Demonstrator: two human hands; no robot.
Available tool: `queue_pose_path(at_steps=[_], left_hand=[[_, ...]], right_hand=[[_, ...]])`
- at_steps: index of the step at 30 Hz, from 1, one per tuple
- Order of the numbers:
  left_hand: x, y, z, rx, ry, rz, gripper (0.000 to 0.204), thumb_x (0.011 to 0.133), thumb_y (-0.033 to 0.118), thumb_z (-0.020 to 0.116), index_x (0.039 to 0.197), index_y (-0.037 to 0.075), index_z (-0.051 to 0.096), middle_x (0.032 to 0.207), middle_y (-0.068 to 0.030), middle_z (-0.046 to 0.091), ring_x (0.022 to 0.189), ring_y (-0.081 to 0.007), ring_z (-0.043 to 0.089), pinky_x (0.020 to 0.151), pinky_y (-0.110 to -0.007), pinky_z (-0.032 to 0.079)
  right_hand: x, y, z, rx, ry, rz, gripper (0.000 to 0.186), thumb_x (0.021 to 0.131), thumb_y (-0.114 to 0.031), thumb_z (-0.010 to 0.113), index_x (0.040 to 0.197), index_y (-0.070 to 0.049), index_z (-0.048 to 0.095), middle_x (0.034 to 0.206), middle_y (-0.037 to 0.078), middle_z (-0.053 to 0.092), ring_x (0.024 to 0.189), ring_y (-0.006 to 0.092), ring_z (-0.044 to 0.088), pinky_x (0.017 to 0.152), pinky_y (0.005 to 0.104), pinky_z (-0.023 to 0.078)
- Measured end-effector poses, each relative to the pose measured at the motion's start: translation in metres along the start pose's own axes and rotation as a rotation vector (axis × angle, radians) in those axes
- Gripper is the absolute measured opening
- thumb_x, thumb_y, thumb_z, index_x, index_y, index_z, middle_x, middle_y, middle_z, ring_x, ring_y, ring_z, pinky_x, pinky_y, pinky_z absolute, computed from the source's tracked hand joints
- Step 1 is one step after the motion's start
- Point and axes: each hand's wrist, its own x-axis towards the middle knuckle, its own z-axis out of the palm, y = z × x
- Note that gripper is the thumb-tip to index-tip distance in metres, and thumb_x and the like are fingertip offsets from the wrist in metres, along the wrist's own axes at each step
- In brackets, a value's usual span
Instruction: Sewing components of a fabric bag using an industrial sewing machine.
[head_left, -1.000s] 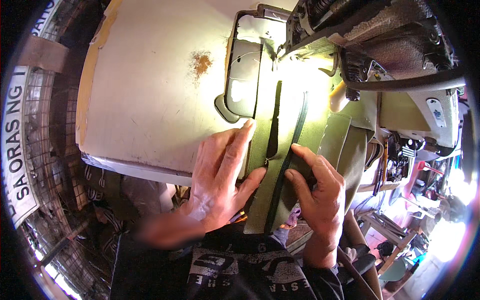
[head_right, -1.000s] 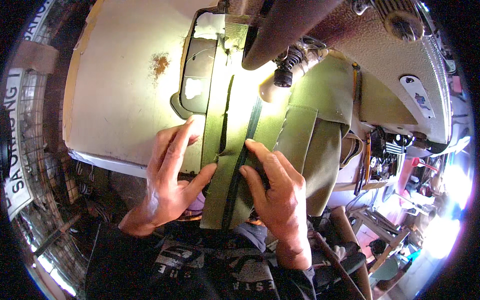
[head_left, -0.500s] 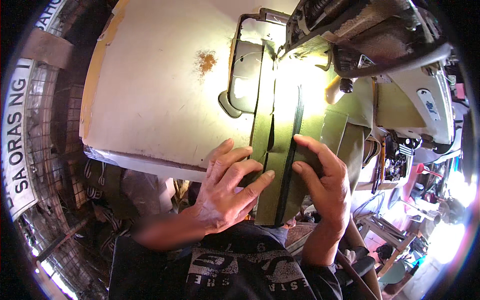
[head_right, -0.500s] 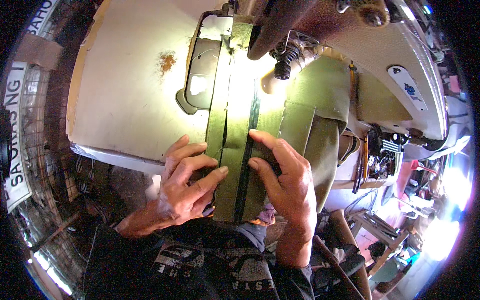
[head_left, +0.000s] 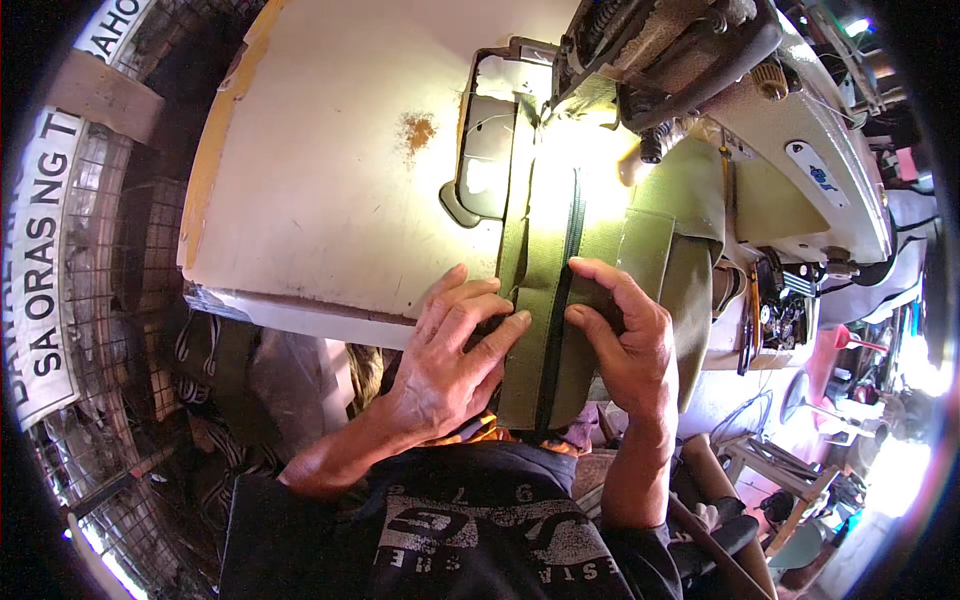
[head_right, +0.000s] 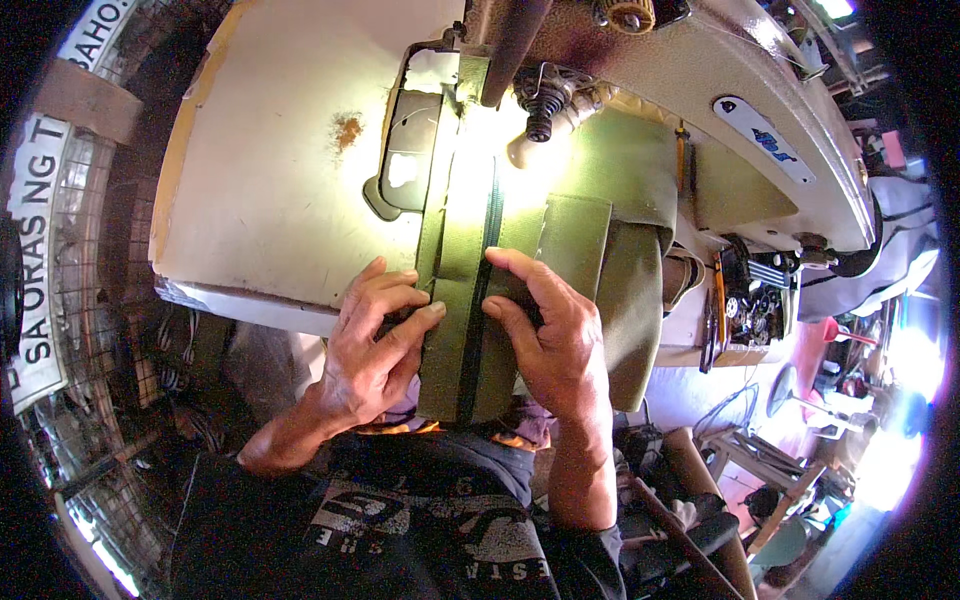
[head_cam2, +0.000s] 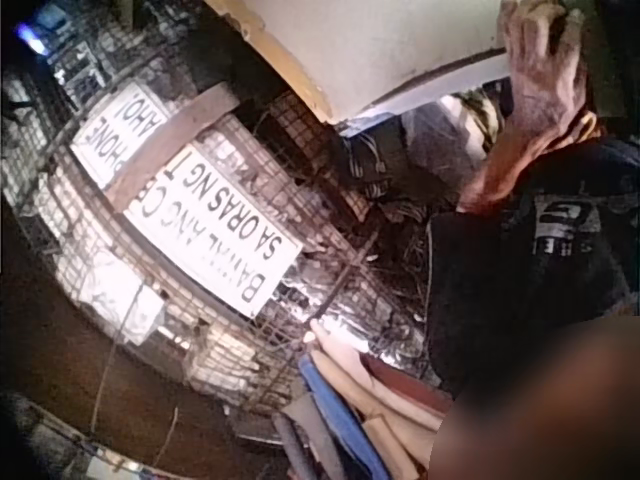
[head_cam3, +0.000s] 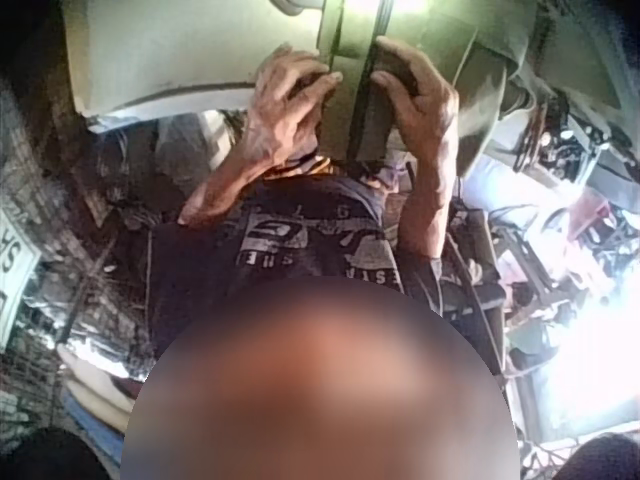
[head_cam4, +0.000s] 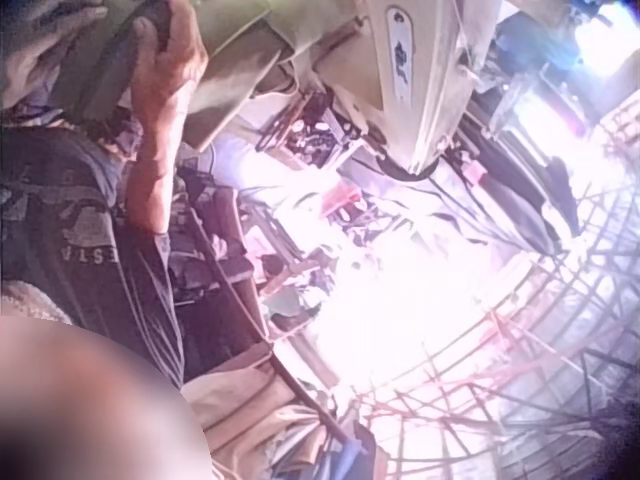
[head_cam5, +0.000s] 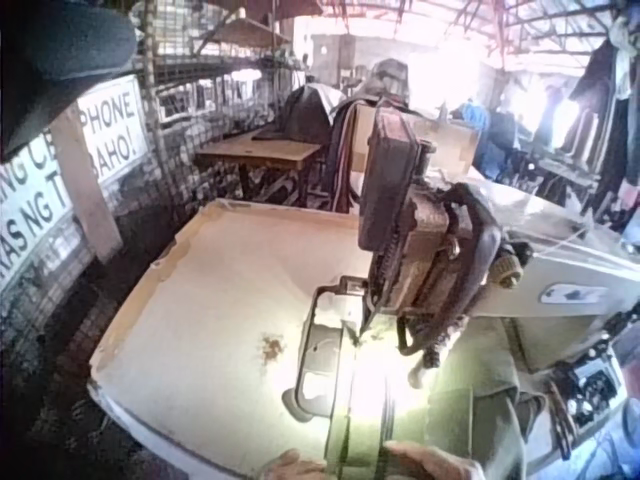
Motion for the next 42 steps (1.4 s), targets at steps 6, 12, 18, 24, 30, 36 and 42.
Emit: queue_pose_path(at_steps=[6, 12, 18, 24, 30, 36, 42], left_hand=[[0.004, 0.004, -0.001, 0.111, -0.032, -0.019, 0.053, 0.072, 0.005, 0.073, 0.124, -0.001, 0.063, 0.127, -0.0137, 0.056, 0.123, -0.0329, 0.053, 0.112, -0.056, 0.038], [0.007, 0.004, -0.003, 0.221, -0.096, 0.028, 0.049, 0.078, 0.011, 0.069, 0.125, -0.003, 0.063, 0.137, -0.0143, 0.056, 0.123, -0.0305, 0.052, 0.113, -0.053, 0.037], [0.008, 0.004, -0.004, 0.225, -0.107, 0.048, 0.049, 0.078, 0.012, 0.070, 0.124, -0.003, 0.064, 0.136, -0.0140, 0.057, 0.123, -0.0298, 0.052, 0.113, -0.052, 0.037], [0.009, 0.001, -0.006, 0.211, -0.107, 0.041, 0.043, 0.077, 0.008, 0.071, 0.120, 0.001, 0.067, 0.134, -0.0100, 0.059, 0.118, -0.0285, 0.055, 0.108, -0.052, 0.043], [0.033, -0.011, -0.009, 0.075, 0.024, -0.005, 0.051, 0.077, 0.001, 0.069, 0.126, 0.000, 0.059, 0.124, -0.0130, 0.058, 0.116, -0.0325, 0.054, 0.100, -0.048, 0.043], [0.065, -0.017, -0.001, 0.333, -0.041, -0.139, 0.034, 0.080, 0.006, 0.067, 0.113, 0.001, 0.064, 0.117, -0.0151, 0.056, 0.116, -0.0331, 0.050, 0.099, -0.046, 0.042], [0.068, -0.017, 0.007, 0.133, 0.049, -0.085, 0.044, 0.080, -0.003, 0.063, 0.124, 0.003, 0.062, 0.119, -0.0173, 0.060, 0.118, -0.0350, 0.053, 0.103, -0.046, 0.041]], right_hand=[[0.001, 0.000, 0.000, -0.053, -0.001, -0.029, 0.037, 0.087, -0.005, 0.072, 0.123, -0.004, 0.066, 0.114, 0.018, 0.071, 0.106, 0.0287, 0.071, 0.090, 0.0355, 0.054], [-0.002, -0.017, 0.001, -0.387, 0.016, -0.069, 0.039, 0.085, -0.009, 0.075, 0.124, -0.008, 0.066, 0.099, 0.014, 0.065, 0.084, 0.0349, 0.068, 0.076, 0.0401, 0.054], [0.010, -0.032, 0.003, -0.626, 0.275, -0.223, 0.042, 0.082, -0.009, 0.074, 0.123, -0.008, 0.065, 0.107, 0.017, 0.056, 0.103, 0.0351, 0.057, 0.085, 0.0450, 0.048], [0.037, -0.008, 0.031, -0.572, 0.214, -0.482, 0.036, 0.090, 0.003, 0.061, 0.126, 0.000, 0.062, 0.123, 0.019, 0.061, 0.113, 0.0382, 0.058, 0.099, 0.0453, 0.048], [0.034, 0.008, 0.033, -0.473, 0.217, -0.465, 0.037, 0.093, 0.004, 0.055, 0.129, 0.000, 0.057, 0.119, 0.024, 0.060, 0.113, 0.0417, 0.057, 0.099, 0.0461, 0.048], [0.036, 0.008, 0.031, -0.390, 0.246, -0.481, 0.034, 0.094, 0.002, 0.055, 0.127, 0.001, 0.056, 0.117, 0.025, 0.059, 0.110, 0.0430, 0.058, 0.097, 0.0465, 0.048], [0.035, 0.009, 0.026, -0.335, 0.220, -0.426, 0.033, 0.094, 0.000, 0.056, 0.127, 0.002, 0.053, 0.115, 0.027, 0.058, 0.108, 0.0443, 0.059, 0.094, 0.0468, 0.048]])
